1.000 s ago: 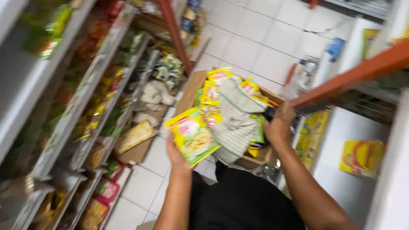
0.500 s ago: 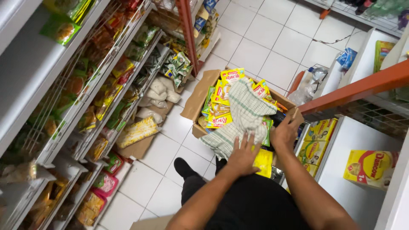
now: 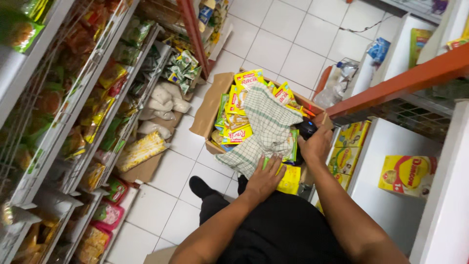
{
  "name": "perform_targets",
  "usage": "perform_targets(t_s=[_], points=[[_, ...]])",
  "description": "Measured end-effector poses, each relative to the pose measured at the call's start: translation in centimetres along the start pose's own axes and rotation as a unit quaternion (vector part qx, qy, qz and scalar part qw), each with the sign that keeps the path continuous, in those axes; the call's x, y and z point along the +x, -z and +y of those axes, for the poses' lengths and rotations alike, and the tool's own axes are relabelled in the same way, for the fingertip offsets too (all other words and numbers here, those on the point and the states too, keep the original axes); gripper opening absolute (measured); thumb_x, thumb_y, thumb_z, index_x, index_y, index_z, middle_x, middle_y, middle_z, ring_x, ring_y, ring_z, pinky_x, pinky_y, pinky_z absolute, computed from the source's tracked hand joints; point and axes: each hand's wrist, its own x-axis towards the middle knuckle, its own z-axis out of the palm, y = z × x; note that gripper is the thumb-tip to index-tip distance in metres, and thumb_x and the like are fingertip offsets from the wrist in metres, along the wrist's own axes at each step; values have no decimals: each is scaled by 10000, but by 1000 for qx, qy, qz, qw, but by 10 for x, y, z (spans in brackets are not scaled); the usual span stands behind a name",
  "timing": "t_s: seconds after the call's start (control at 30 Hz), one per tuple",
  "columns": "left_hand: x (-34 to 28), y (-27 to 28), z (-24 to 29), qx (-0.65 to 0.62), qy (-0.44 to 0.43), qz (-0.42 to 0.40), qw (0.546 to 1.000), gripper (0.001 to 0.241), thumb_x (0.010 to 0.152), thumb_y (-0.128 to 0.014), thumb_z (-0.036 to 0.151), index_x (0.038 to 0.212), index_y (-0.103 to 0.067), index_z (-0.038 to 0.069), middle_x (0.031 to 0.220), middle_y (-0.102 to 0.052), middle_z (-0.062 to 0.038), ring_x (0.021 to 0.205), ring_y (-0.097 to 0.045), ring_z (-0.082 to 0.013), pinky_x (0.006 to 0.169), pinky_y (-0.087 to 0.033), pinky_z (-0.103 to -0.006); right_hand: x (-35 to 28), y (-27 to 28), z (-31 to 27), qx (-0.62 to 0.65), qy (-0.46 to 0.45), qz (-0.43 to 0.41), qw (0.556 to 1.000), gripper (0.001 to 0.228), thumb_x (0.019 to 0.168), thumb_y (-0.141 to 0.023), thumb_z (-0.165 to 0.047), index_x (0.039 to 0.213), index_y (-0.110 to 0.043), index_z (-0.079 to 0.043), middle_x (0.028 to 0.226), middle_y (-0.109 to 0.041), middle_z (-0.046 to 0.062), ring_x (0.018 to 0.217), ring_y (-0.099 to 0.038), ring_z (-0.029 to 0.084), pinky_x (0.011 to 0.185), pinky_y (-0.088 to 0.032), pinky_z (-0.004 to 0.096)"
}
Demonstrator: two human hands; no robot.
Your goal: The person picks up seasoning packets from a cardboard box on the floor, scans them using a handheld barcode scanner, and places some packets onto a store shelf.
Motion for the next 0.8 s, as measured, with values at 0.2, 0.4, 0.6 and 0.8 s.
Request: perform_targets(t_s=[0.2, 0.4, 0.6, 0.8], points=[[-14, 4, -19, -355, 133, 5, 926, 450, 955, -577, 121, 1388, -578, -3, 1433, -586, -214, 1367, -537, -361, 1165, -407, -498, -11, -24, 9, 96, 7, -30, 995, 774, 792, -818, -227, 1444, -452, -25, 1251, -636, 271, 1123, -634, 466, 1005, -486, 526], [-22, 32, -62, -820, 336, 120, 448, 472, 876, -547, -36, 1344, -591, -71, 1259, -676, -183, 1172, -653, -317, 1054, -507, -440, 10, -41, 45, 92, 61, -1, 994, 862, 770, -887, -243, 1463, -447, 18, 1233, -665, 295, 1033, -670, 444, 912, -535, 492], [-45, 94, -95, -900, 251, 244, 260, 683, 691, -481, -151, 1361, -536, -31, 1290, -668, -160, 1223, -648, -314, 1088, -514, -455, 21, 5, 47, 533, -134, -196, 812, 613, 856, -681, -105, 1421, -450, -49, 1140, -679, 152, 914, -707, 291, 754, -610, 426], [-49, 110, -118, -852, 307, 295, 304, 482, 891, -543, -20, 1369, -526, -70, 1290, -655, -204, 1168, -660, -333, 1028, -546, -487, -9, 62, -20, 578, -60, -273, 766, 606, 865, -602, -8, 1431, -410, -107, 1065, -680, 92, 803, -673, 239, 615, -586, 374]])
